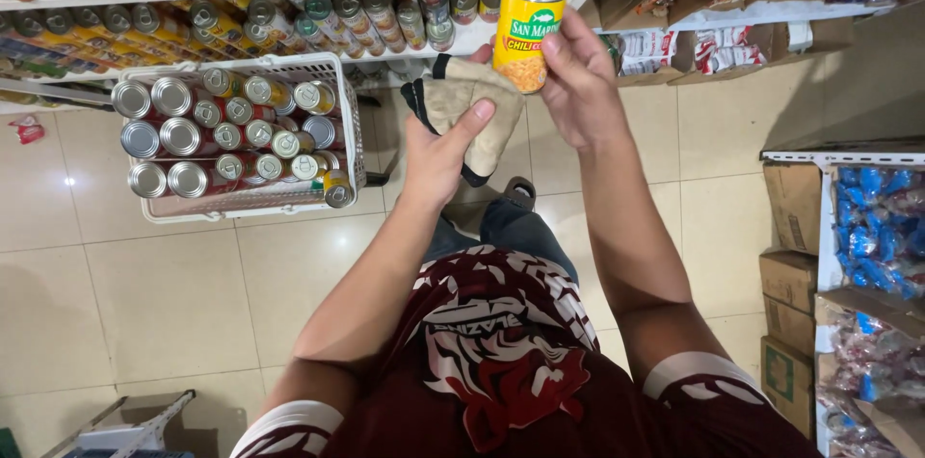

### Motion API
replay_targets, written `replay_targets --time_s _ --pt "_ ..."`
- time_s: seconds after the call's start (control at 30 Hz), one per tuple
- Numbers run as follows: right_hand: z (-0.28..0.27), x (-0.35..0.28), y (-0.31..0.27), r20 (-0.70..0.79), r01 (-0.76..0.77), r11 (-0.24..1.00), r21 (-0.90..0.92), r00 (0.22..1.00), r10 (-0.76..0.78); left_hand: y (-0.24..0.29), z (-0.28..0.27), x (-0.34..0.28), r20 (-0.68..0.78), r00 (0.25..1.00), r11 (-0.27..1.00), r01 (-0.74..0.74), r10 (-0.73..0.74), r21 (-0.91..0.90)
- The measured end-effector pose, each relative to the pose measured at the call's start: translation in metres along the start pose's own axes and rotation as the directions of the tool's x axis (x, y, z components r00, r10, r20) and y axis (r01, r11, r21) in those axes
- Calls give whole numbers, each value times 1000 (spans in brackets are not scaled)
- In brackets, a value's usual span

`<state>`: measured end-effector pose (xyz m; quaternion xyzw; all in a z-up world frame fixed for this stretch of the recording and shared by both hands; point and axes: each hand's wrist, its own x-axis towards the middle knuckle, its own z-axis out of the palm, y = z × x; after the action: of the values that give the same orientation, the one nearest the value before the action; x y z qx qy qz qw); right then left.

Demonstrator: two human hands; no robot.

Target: Wiping individual cans with a cloth and placing them onto grocery shelves.

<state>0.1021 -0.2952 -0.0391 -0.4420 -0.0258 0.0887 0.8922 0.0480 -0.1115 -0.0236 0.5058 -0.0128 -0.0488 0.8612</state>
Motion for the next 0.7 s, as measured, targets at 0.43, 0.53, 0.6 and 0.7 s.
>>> replay_targets --time_s 0.43,0.53,0.6,0.7 --pt "6 -6 -15 83 99 885 -455 994 -68 -9 -1 10 -251 965 996 85 -73 35" --pt "-9 -1 -3 66 111 861 -496 994 -90 -25 -6 11 -286 954 993 105 -84 59" --pt "-27 7 11 55 137 840 -525 990 -128 -38 -11 11 -307 949 994 87 -65 58" --pt "-59 30 30 52 168 845 -508 985 -165 -55 -21 4 -386 911 983 178 -147 47"
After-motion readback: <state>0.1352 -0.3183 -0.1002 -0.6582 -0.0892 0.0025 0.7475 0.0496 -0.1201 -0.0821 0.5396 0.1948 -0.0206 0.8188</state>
